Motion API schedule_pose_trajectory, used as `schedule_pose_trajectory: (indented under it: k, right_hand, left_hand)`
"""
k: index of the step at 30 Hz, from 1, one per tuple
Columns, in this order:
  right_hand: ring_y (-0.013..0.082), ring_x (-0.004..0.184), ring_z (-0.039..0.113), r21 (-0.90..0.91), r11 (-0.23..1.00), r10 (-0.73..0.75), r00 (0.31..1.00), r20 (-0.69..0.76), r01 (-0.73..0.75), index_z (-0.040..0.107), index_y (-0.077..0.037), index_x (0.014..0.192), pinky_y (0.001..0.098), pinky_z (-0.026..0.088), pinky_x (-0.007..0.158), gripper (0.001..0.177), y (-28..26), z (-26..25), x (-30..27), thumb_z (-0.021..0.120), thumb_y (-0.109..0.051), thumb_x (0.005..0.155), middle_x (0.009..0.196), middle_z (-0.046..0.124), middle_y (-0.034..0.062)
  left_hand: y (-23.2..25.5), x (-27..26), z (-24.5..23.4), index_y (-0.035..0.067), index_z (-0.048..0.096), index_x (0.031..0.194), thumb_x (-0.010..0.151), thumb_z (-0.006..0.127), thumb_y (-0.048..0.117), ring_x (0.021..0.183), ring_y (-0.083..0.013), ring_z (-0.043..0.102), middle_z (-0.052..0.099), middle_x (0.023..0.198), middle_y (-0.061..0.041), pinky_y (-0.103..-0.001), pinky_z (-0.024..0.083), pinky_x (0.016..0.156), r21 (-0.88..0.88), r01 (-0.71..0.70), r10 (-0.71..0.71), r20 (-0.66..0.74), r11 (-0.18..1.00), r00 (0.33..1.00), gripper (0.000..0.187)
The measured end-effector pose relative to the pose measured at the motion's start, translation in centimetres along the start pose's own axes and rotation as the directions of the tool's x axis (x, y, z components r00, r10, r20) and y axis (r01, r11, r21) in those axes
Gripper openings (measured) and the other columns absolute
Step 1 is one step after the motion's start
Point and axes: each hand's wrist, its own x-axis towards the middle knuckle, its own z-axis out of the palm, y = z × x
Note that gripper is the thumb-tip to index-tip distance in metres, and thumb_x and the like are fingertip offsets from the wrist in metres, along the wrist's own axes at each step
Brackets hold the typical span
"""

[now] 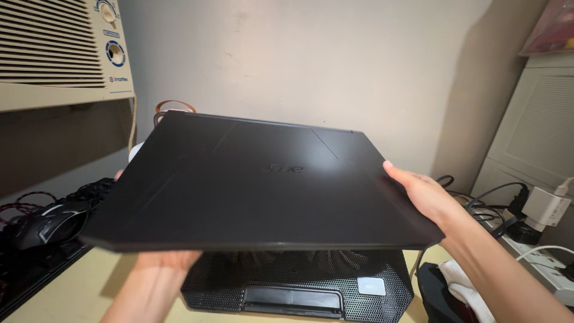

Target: The person wipes the closed lid of a laptop with a white cloth, rotating and repositioning the laptop on the desk. They then lift the laptop off a cooling pad and wipe the mesh top and underside of the cooling pad, turning it over to wipe both sides.

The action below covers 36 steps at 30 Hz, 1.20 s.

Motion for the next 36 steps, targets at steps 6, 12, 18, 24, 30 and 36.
schedule_pose_trajectory:
  k: [6,12,18,24,30,36]
  right_hand:
    - [0.0222,0.079,0.071,0.025,0.998,0.058,0.998,0.028,-0.059,0.074,0.004,0.116,0.0354,0.056,0.071,0.052,0.0,-0.7,-0.5,0.064,-0.042,0.094,0.101,0.077,0.0174]
    - [0.0234,0.077,0.07,0.084,0.992,0.093,0.995,0.041,-0.096,0.074,0.002,0.111,0.035,0.056,0.07,0.049,-1.3,-0.9,-0.6,0.067,-0.041,0.09,0.099,0.076,0.0174]
    - [0.0231,0.08,0.068,0.246,0.957,0.128,0.986,0.107,-0.151,0.07,-0.001,0.106,0.0355,0.054,0.072,0.035,-1.0,-1.0,-0.4,0.07,-0.032,0.09,0.097,0.074,0.0144]
    - [0.024,0.074,0.071,0.413,0.891,0.042,0.941,0.337,-0.188,0.069,0.001,0.108,0.0359,0.059,0.069,0.04,1.2,-2.3,0.1,0.067,-0.032,0.085,0.094,0.075,0.0154]
    - [0.0278,0.078,0.072,0.425,0.896,0.0,0.959,0.283,-0.125,0.068,0.004,0.111,0.0397,0.059,0.074,0.04,2.5,-2.8,-0.3,0.061,-0.025,0.085,0.099,0.074,0.0196]
    - [0.03,0.089,0.071,0.628,0.766,-0.07,0.953,0.293,-0.137,0.065,0.003,0.112,0.0428,0.057,0.086,0.038,2.7,-3.1,0.8,0.058,-0.021,0.084,0.104,0.074,0.0175]
  left_hand:
    - [1.0,0.4,2.3,0.005,0.062,0.132,0.1,0.05,0.058,0.114,-0.0269,0.067,0.067,0.127,-0.015,-0.04,0.06,0.092,0.152,0.031,-0.029,-0.013,0.988,0.999,0.064]
    - [-2.4,0.9,1.8,0.007,0.059,0.139,0.104,0.048,0.046,0.122,-0.0268,0.062,0.063,0.135,-0.012,-0.041,0.054,0.103,0.005,-0.032,0.033,-0.096,0.999,0.995,0.053]
    - [-3.5,1.2,2.1,0.007,0.058,0.14,0.109,0.046,0.038,0.128,-0.0275,0.058,0.062,0.138,-0.011,-0.043,0.047,0.111,-0.067,-0.068,0.06,-0.111,0.995,0.992,0.045]
    - [-3.8,1.1,1.9,0.008,0.059,0.137,0.107,0.045,0.039,0.127,-0.0279,0.058,0.063,0.137,-0.011,-0.044,0.046,0.111,-0.048,-0.032,0.026,-0.109,0.998,0.994,0.046]
    - [-3.7,1.6,1.8,0.008,0.06,0.135,0.106,0.044,0.041,0.126,-0.0283,0.059,0.064,0.135,-0.011,-0.045,0.045,0.111,-0.08,-0.014,0.008,-0.076,0.997,0.997,0.047]
    - [-4.6,1.9,2.7,0.009,0.061,0.132,0.104,0.043,0.043,0.125,-0.0287,0.059,0.065,0.133,-0.01,-0.046,0.044,0.111,-0.1,-0.014,0.006,-0.079,0.995,0.997,0.047]
